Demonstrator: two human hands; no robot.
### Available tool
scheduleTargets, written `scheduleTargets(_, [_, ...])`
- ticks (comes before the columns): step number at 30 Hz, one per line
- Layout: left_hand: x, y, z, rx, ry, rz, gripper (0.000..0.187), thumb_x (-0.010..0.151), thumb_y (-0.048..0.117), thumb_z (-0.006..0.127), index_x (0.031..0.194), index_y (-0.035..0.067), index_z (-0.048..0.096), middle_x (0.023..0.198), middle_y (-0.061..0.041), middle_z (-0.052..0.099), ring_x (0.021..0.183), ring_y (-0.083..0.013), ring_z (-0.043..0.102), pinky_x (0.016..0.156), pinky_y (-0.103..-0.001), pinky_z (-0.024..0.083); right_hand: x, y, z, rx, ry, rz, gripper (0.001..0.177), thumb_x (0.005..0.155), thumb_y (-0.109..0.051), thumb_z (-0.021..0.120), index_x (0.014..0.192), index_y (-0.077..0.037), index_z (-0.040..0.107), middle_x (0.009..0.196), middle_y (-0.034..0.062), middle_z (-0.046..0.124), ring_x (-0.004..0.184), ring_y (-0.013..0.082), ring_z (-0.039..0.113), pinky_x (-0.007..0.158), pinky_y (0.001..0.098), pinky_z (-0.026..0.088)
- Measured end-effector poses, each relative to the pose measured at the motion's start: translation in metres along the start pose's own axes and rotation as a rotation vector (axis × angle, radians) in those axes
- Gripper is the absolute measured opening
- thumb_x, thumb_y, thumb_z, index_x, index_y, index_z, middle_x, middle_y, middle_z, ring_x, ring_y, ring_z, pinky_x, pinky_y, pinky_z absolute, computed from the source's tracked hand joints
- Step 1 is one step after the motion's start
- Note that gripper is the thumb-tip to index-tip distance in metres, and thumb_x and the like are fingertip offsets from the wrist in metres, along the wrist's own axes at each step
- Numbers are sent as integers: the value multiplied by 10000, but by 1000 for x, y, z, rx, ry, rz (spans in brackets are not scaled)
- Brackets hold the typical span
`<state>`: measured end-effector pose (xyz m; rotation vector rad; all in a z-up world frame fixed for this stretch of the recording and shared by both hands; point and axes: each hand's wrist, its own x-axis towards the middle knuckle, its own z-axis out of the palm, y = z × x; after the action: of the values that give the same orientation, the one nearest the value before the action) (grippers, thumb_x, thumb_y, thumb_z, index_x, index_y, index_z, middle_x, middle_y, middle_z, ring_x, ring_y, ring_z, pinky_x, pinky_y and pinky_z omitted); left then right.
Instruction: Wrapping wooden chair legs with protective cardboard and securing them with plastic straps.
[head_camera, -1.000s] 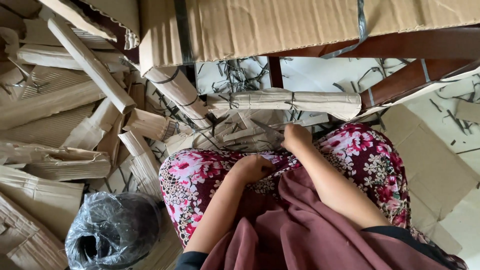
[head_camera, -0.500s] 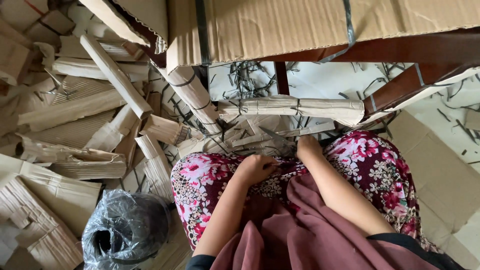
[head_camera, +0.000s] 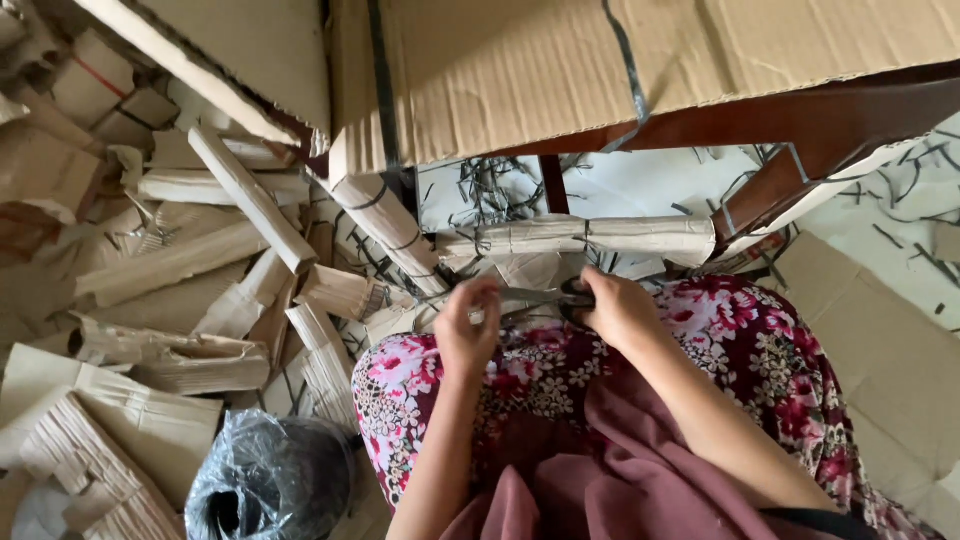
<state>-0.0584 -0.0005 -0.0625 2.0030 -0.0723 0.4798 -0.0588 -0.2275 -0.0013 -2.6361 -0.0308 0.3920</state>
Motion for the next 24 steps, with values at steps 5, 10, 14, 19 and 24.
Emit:
scheduleTargets(5, [54,53,-17,124,101,90,388,843,50,721,1223,93,651,974,-103,678,793,-258,695,670,-341,615,-12,18,-16,153,-140,106,432,859,-188,716,1248,-49,588,1089,279,736,1091,462,697,948,571,541])
scheduleTargets(10, [79,47,1,390,-13,51,688,764,199,857,1374,57,573,1118,-224,628,964,-425,706,779,-521,621,4,83,28,737,-320,21,572,777,-281,893,1213,-8,641,978,217,760,934,341,683,840,419,557])
scheduleTargets(14, [89,34,-1,338,-74,-29,89,891,183,759,976,208,748,896,-13,693,773,-265,740,674,-384,620,3,61,33,1046,-540,-84,748,699,-510,853,1165,37,644,596,48,619,435,131,614,422,198,405])
scheduleTargets(19, [73,40,-12,135,78,-53,101,869,38,765,951,94,751,827,-124,744,780,-318,749,625,-356,635,-5,65,55,1031,-721,-127,579,726,-628,793,733,-62,671,492,64,630,427,165,594,489,272,398])
scheduleTargets(24, [56,44,-12,24,258,-173,123,840,74,795,914,169,769,733,-57,747,648,-181,717,627,-307,609,0,55,73,1001,-748,-138,580,941,-540,709,582,-135,499,425,56,569,404,145,542,472,260,312])
